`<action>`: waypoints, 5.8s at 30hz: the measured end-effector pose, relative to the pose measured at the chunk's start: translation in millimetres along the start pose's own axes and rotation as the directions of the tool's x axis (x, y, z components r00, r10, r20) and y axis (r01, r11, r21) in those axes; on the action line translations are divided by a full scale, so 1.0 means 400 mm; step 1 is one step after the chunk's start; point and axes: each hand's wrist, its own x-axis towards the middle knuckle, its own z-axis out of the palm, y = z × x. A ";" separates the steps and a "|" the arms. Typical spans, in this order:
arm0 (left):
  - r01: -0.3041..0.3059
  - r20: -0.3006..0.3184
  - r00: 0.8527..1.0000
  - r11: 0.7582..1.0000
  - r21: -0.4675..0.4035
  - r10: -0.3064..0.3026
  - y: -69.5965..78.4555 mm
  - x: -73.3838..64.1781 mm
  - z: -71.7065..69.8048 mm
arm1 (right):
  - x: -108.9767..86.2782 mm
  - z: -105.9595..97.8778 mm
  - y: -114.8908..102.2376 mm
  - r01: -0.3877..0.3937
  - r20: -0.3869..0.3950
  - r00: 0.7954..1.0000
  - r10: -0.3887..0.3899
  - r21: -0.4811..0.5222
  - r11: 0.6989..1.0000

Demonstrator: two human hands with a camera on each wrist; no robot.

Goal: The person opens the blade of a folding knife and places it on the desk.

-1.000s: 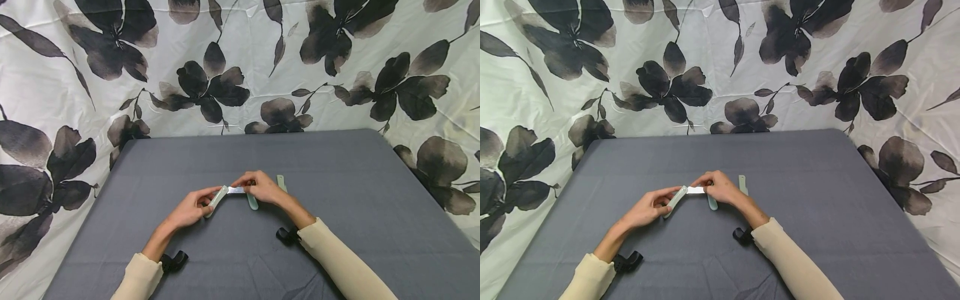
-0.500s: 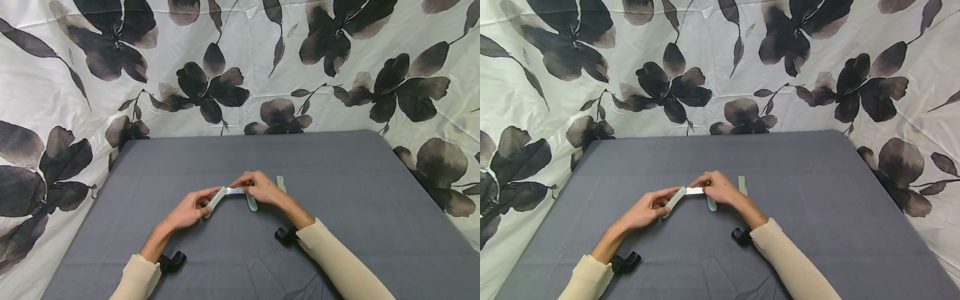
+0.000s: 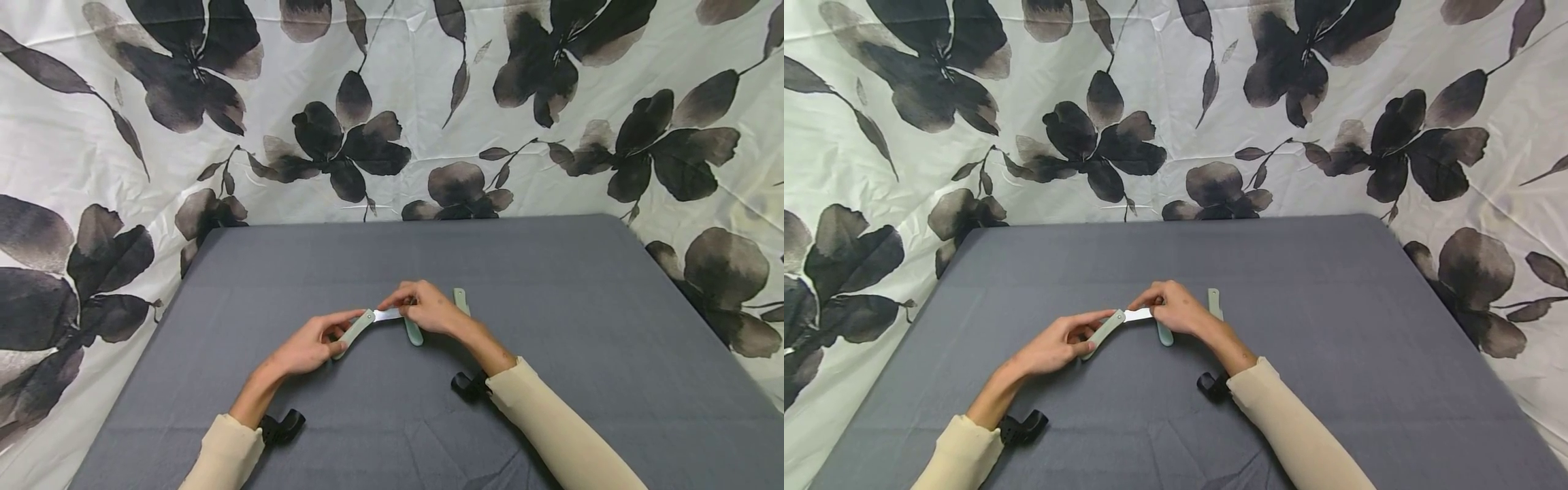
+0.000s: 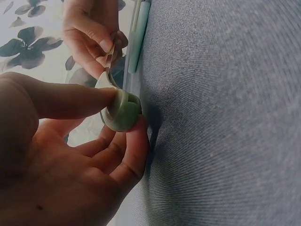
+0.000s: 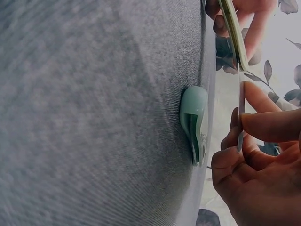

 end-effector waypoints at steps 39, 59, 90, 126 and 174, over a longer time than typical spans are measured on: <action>0.013 0.095 0.995 0.999 0.041 -0.017 0.020 -0.005 -0.015 | 0.000 -0.007 -0.017 0.026 0.078 0.997 -0.024 -0.033 0.999; -0.015 0.066 0.998 0.998 0.060 0.011 0.011 -0.014 -0.002 | 0.002 -0.009 -0.013 0.084 0.065 0.995 -0.082 -0.033 0.996; -0.005 -0.022 1.000 0.994 -0.112 0.003 0.026 0.006 0.046 | 0.092 0.039 0.001 -0.123 -0.296 0.909 0.294 0.484 0.866; 0.123 -0.216 0.975 0.950 0.288 -0.061 0.022 0.011 0.081 | 0.126 0.052 0.000 -0.192 -0.171 0.967 0.189 0.002 0.981; 0.038 -0.259 0.964 0.931 0.363 0.061 0.101 0.081 0.180 | 0.016 -0.048 0.020 -0.125 0.056 0.987 0.151 -0.332 0.935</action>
